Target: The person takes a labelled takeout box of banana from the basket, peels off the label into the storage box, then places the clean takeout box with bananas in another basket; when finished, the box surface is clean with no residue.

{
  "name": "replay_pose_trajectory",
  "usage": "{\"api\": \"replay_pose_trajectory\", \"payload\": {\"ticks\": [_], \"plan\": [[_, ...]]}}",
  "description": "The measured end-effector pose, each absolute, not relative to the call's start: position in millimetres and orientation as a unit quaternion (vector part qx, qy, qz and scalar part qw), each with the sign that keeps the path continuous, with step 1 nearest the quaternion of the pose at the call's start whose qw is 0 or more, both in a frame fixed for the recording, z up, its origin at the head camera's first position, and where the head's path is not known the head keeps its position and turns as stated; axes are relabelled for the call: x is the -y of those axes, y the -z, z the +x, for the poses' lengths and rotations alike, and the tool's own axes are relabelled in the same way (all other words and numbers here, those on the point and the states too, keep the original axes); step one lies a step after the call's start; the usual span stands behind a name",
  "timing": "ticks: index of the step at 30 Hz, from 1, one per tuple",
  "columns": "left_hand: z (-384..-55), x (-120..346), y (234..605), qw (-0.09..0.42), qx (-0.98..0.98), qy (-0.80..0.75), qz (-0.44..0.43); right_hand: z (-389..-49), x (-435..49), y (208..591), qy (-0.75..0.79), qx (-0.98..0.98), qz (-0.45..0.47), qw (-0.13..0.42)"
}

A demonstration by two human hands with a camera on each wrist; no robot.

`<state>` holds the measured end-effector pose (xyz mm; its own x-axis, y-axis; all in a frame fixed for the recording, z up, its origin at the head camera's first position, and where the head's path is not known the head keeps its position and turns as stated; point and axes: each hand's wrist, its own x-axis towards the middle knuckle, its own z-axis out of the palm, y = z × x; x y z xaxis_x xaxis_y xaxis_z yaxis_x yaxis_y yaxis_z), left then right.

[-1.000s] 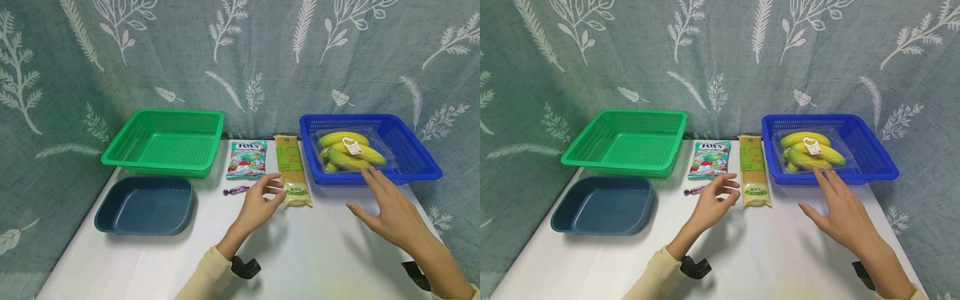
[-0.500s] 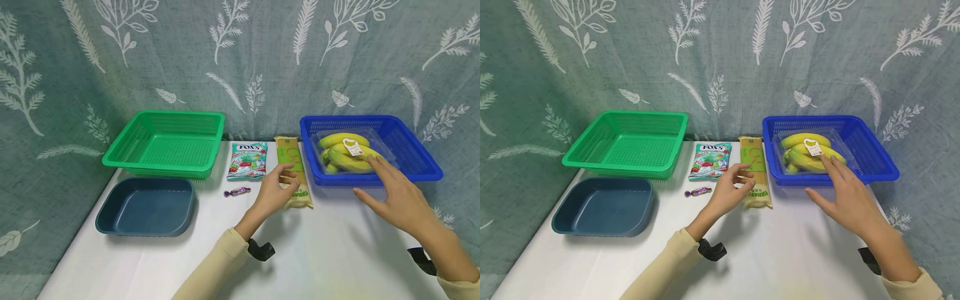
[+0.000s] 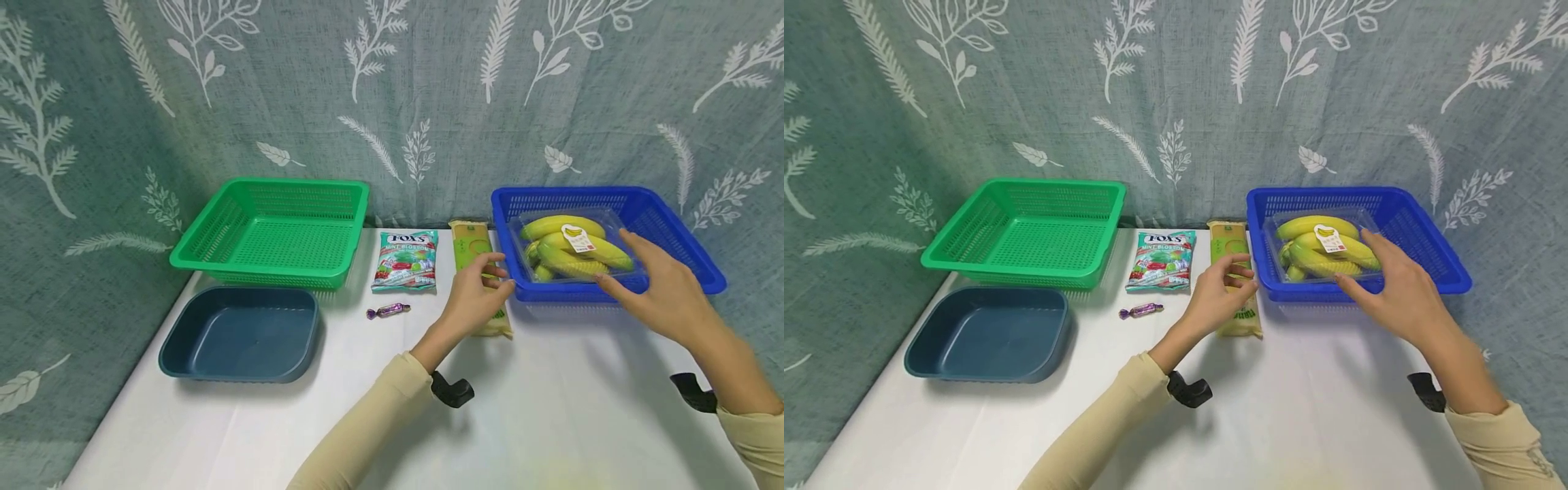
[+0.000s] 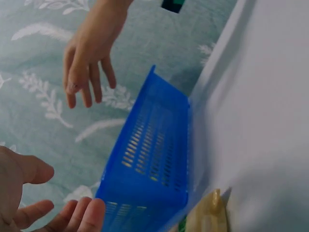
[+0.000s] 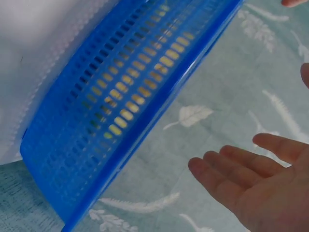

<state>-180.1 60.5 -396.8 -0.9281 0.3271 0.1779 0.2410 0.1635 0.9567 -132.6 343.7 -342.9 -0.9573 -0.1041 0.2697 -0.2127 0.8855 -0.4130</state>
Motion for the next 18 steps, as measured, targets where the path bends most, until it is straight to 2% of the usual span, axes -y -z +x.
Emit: {"api": "replay_pose_trajectory", "payload": {"ticks": [9,18], "plan": [[-191,-72,397,0.022,-0.782,-0.606,0.142,-154,-361,339,-0.219,0.968,0.063,0.105],[-211,-84,398,0.058,-0.768,-0.636,0.058,-178,-375,338,-0.203,0.977,0.034,0.060]]}}
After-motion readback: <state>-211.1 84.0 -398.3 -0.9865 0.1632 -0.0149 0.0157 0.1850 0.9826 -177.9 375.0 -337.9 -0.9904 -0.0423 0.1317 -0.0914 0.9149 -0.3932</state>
